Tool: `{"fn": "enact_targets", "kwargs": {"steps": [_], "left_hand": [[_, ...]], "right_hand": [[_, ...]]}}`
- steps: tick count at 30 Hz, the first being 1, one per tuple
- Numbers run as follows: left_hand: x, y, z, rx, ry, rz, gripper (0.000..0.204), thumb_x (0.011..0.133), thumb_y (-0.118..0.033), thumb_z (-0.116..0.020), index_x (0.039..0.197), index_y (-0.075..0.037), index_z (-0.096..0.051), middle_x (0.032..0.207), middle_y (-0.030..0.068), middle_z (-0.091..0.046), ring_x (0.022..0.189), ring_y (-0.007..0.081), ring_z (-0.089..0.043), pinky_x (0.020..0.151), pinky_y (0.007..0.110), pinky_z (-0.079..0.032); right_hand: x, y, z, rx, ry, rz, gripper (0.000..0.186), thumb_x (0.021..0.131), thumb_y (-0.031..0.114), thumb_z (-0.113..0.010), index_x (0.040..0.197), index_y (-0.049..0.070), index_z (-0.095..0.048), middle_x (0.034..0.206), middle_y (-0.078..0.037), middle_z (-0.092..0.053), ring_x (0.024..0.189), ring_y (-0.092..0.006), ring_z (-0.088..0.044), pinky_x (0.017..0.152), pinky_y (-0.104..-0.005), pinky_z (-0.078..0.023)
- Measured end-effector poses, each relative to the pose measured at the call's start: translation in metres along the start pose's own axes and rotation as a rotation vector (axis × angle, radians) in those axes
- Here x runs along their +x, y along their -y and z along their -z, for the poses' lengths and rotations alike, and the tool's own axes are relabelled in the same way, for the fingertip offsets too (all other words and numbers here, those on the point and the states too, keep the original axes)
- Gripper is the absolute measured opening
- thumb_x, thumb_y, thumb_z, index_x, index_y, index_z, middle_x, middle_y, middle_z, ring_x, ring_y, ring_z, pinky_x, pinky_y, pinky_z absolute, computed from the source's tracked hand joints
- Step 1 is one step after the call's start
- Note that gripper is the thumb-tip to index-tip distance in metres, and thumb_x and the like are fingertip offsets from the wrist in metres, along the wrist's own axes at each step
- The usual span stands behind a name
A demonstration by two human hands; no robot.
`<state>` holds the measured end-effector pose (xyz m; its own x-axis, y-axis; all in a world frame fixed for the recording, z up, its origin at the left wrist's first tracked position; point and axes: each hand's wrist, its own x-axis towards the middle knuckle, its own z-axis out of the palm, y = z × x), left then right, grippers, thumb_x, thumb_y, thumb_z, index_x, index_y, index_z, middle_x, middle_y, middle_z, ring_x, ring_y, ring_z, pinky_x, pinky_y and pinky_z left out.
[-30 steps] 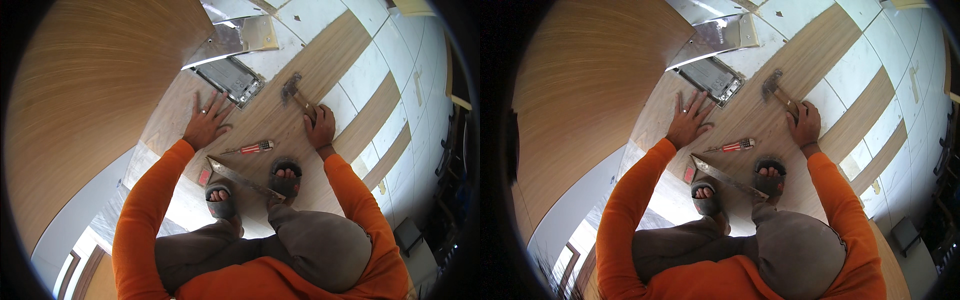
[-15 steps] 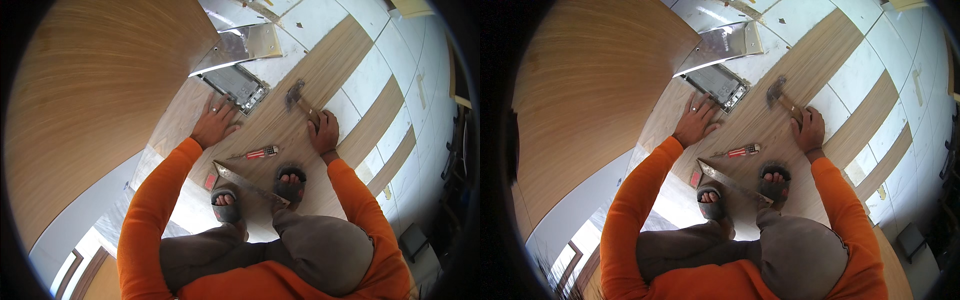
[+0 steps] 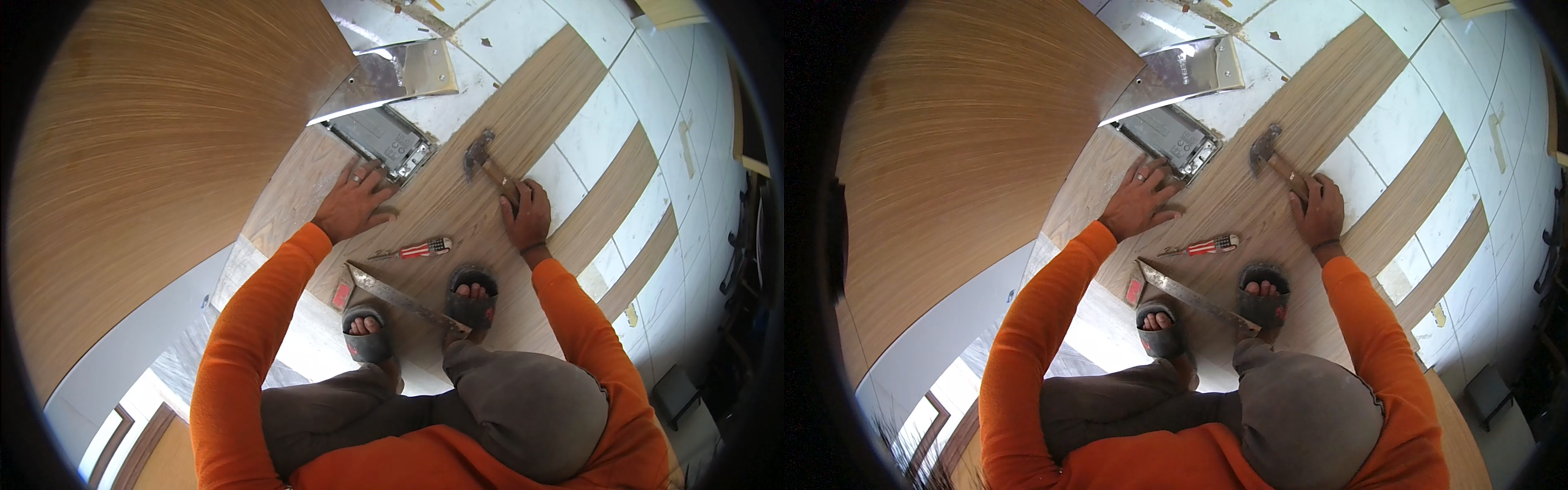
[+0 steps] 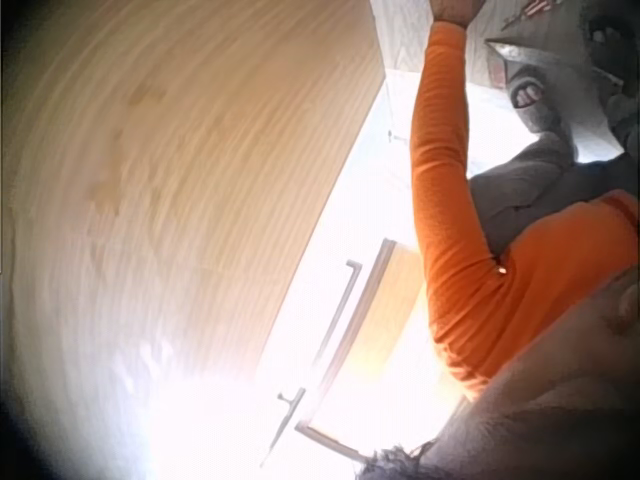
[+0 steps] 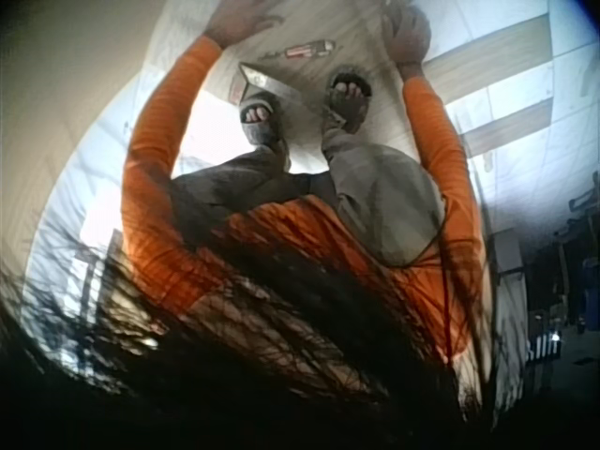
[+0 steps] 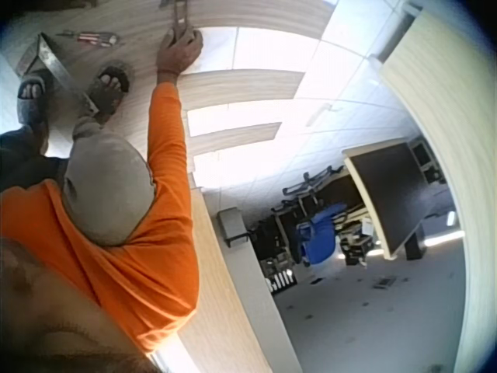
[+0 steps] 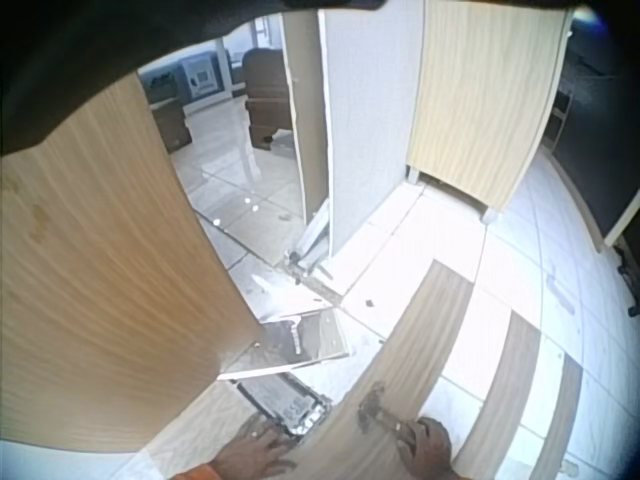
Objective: The person uses a sanding block to smooth the edges of a metal cabinet hinge plate on a wooden surface. They then use a hammer to tap the hinge plate into place. Finally, the person walks to a storage area and rummages through a bin of supplies.
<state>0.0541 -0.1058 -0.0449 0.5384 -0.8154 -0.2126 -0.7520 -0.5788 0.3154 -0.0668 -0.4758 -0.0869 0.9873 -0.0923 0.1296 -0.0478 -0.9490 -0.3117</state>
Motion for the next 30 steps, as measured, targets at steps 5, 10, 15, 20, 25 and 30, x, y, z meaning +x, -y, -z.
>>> {"fn": "enact_targets", "kwargs": {"steps": [5,10,15,20,25,30], "left_hand": [[0.000,-0.001,-0.002,0.009,-0.003,-0.027,0.056,0.095,-0.053,-0.057,0.135,-0.015,-0.058,0.141,0.0144,-0.050,0.143,0.0324,-0.036,0.124,0.055,-0.016],[0.005,-0.004,-0.004,-0.024,-0.043,-0.019,0.049,0.097,-0.045,-0.057,0.131,-0.010,-0.057,0.138,0.0153,-0.051,0.138,0.0331,-0.041,0.121,0.054,-0.021],[0.014,-0.008,-0.003,-0.030,-0.145,-0.033,0.037,0.096,-0.034,-0.061,0.120,-0.006,-0.059,0.123,0.0155,-0.055,0.123,0.0344,-0.048,0.116,0.050,-0.030],[0.023,-0.009,0.000,-0.034,-0.153,-0.019,0.034,0.095,-0.031,-0.062,0.116,-0.005,-0.059,0.118,0.0148,-0.055,0.117,0.0335,-0.050,0.113,0.048,-0.033],[0.026,-0.010,0.001,-0.048,-0.092,0.019,0.034,0.095,-0.032,-0.062,0.116,-0.005,-0.059,0.119,0.0145,-0.055,0.118,0.0336,-0.050,0.112,0.046,-0.034],[0.021,-0.007,-0.004,-0.046,-0.104,0.024,0.036,0.096,-0.033,-0.062,0.119,-0.006,-0.059,0.123,0.0142,-0.055,0.122,0.0330,-0.050,0.114,0.047,-0.032]], "right_hand": [[0.000,0.000,0.000,-0.004,-0.008,0.000,0.042,0.088,0.028,-0.073,0.119,0.005,-0.060,0.122,-0.017,-0.058,0.108,-0.0351,-0.059,0.092,-0.0464,-0.049],[-0.001,-0.001,-0.001,0.009,-0.019,0.005,0.042,0.088,0.030,-0.073,0.119,0.005,-0.061,0.123,-0.017,-0.058,0.107,-0.0350,-0.059,0.092,-0.0459,-0.049],[0.000,-0.001,-0.001,0.004,-0.023,0.011,0.042,0.088,0.030,-0.072,0.119,0.005,-0.061,0.123,-0.016,-0.058,0.107,-0.0350,-0.059,0.091,-0.0458,-0.049],[0.001,-0.001,0.000,0.009,-0.020,0.016,0.041,0.088,0.030,-0.072,0.119,0.005,-0.060,0.122,-0.017,-0.058,0.106,-0.0351,-0.059,0.090,-0.0459,-0.049],[0.001,-0.001,0.000,0.002,-0.029,0.021,0.041,0.089,0.030,-0.072,0.119,0.006,-0.060,0.121,-0.017,-0.058,0.106,-0.0352,-0.059,0.090,-0.0460,-0.049],[0.002,0.004,0.002,0.008,-0.018,0.000,0.041,0.088,0.027,-0.072,0.118,0.002,-0.060,0.122,-0.021,-0.060,0.109,-0.0388,-0.059,0.094,-0.0472,-0.048]]}}
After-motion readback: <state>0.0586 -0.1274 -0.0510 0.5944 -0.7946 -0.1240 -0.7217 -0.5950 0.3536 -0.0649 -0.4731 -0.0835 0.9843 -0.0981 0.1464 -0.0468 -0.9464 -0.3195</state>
